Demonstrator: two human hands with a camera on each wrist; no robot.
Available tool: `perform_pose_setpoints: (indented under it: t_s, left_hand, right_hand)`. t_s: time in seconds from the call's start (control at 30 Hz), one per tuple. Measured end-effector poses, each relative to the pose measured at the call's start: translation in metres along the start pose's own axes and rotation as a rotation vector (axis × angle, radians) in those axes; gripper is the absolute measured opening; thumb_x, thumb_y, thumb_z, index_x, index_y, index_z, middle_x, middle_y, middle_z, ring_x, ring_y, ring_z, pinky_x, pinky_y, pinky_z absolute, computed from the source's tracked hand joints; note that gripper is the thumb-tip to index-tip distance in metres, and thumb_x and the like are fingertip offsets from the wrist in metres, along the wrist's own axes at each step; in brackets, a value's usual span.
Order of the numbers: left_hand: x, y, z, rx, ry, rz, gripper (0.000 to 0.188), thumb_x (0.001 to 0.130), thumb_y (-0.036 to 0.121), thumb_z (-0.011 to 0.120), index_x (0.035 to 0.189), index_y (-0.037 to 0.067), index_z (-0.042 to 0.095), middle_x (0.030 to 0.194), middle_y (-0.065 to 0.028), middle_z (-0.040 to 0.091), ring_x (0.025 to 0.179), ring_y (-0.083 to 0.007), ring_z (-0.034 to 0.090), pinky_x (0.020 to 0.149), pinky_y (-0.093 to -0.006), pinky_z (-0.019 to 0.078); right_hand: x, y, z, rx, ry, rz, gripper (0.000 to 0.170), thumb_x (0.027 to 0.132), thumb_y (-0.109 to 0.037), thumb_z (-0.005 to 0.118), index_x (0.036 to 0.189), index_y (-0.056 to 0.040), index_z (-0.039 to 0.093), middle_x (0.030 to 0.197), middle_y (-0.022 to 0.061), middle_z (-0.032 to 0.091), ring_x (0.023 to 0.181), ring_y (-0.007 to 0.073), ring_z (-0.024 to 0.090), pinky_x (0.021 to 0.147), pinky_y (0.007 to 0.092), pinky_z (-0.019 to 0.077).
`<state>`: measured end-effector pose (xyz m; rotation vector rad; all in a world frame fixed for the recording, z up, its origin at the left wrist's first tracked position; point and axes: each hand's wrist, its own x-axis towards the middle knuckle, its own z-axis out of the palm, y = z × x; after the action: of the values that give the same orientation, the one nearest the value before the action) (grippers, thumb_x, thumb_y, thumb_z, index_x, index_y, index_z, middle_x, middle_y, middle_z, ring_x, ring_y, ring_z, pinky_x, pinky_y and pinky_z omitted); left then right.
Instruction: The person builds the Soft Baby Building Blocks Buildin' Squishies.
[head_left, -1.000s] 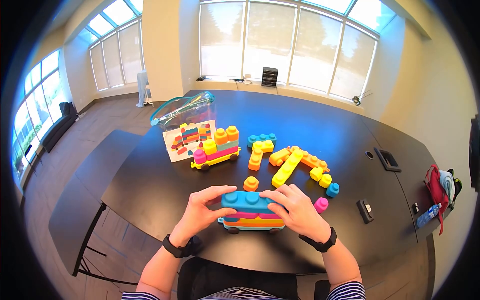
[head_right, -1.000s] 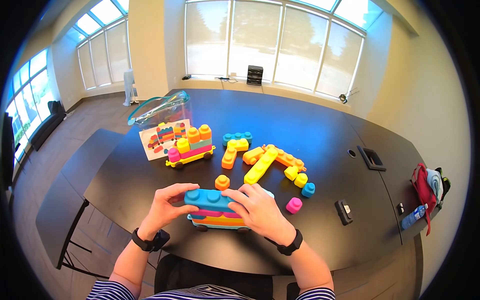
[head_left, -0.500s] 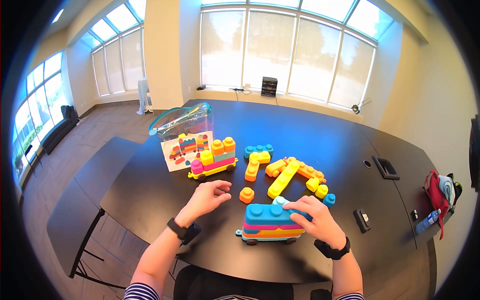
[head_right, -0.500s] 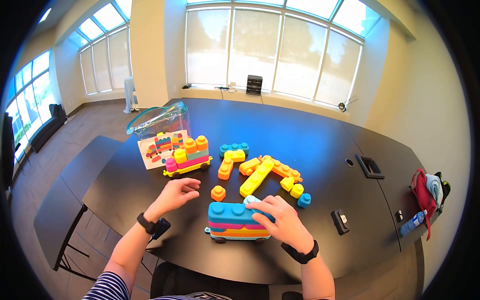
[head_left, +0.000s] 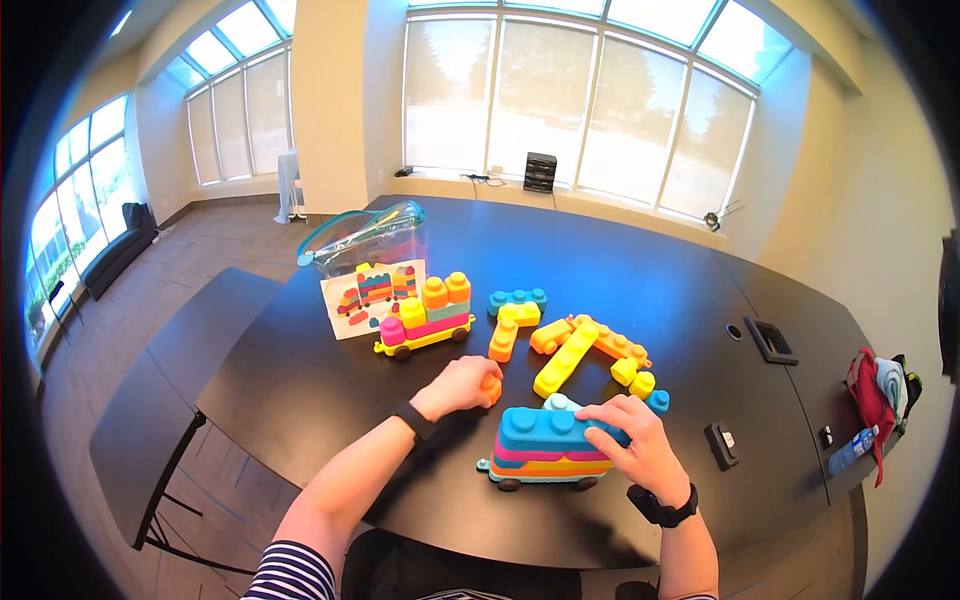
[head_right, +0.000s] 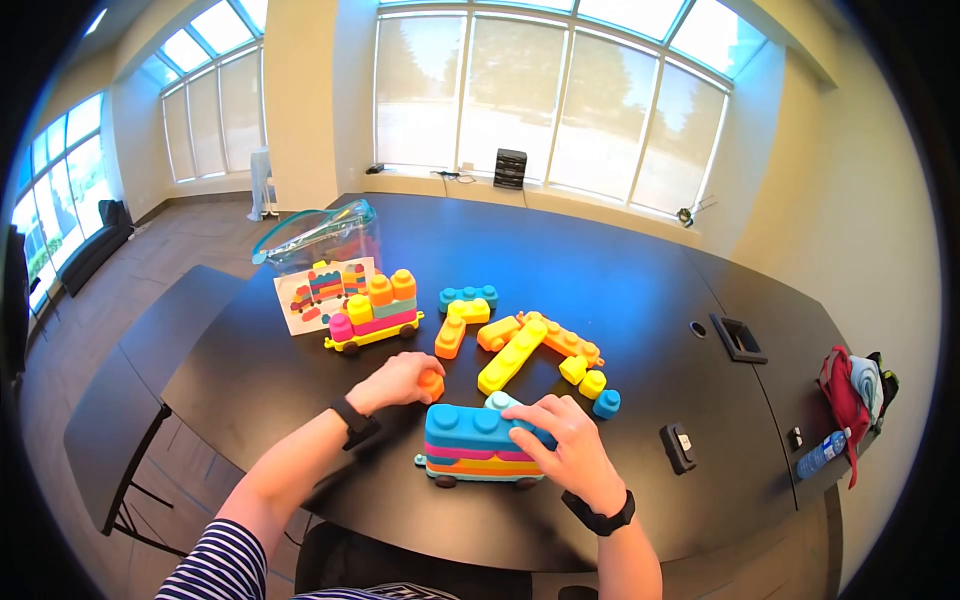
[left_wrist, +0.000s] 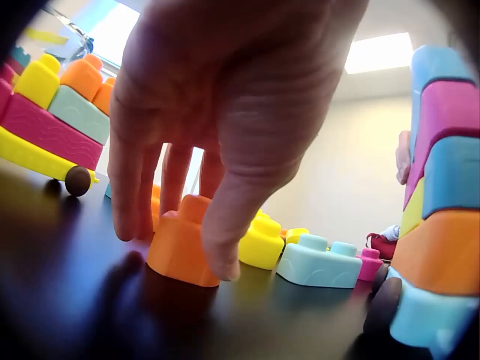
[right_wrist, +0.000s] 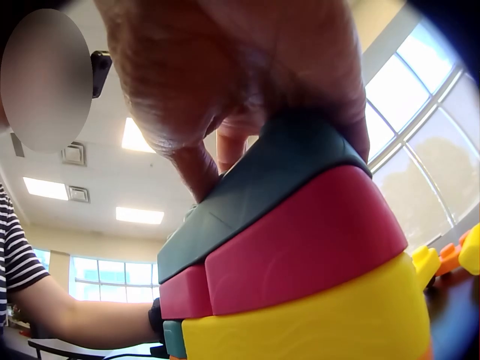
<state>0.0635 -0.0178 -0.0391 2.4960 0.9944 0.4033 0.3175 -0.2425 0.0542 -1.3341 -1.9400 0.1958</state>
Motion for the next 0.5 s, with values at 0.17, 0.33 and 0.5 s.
perform_pose_setpoints:
  t_s: [0.17, 0.33, 0.5]
  left_hand:
    - [-0.046, 0.047, -0.063, -0.475, 0.215, 0.002, 0.048, 0.089, 0.018, 0.086, 0.129, 0.004, 0.064, 0.121, -0.0089, 0.069, 0.115, -0.02, 0.068, 0.099, -0.0353, 0.0562]
    - [-0.097, 0.101, -0.088, -0.664, 0.183, 0.193, 0.046, 0.089, 0.016, 0.087, 0.13, 0.005, 0.067, 0.12, -0.0075, 0.07, 0.109, -0.0176, 0.07, 0.096, -0.0343, 0.0595]
    - [-0.11, 0.111, -0.086, -0.376, 0.261, 0.221, 0.051, 0.085, 0.013, 0.089, 0.131, 0.005, 0.068, 0.115, -0.0094, 0.075, 0.107, -0.0218, 0.073, 0.098, -0.036, 0.0579]
  right_hand:
    - [0.002, -0.002, 0.003, -0.026, -0.004, -0.013, 0.023, 0.096, -0.022, 0.074, 0.116, -0.0133, 0.078, 0.093, 0.0085, 0.065, 0.088, 0.0272, 0.059, 0.081, 0.0394, 0.0509]
    - [0.009, -0.012, 0.015, -0.053, 0.012, -0.051, 0.022, 0.096, -0.022, 0.074, 0.117, -0.0148, 0.077, 0.093, 0.0079, 0.065, 0.086, 0.0279, 0.058, 0.078, 0.0399, 0.0512]
    - [0.013, -0.022, 0.026, -0.113, 0.015, -0.072, 0.023, 0.096, -0.023, 0.075, 0.118, -0.0162, 0.075, 0.096, 0.008, 0.066, 0.086, 0.0291, 0.058, 0.076, 0.0406, 0.0523]
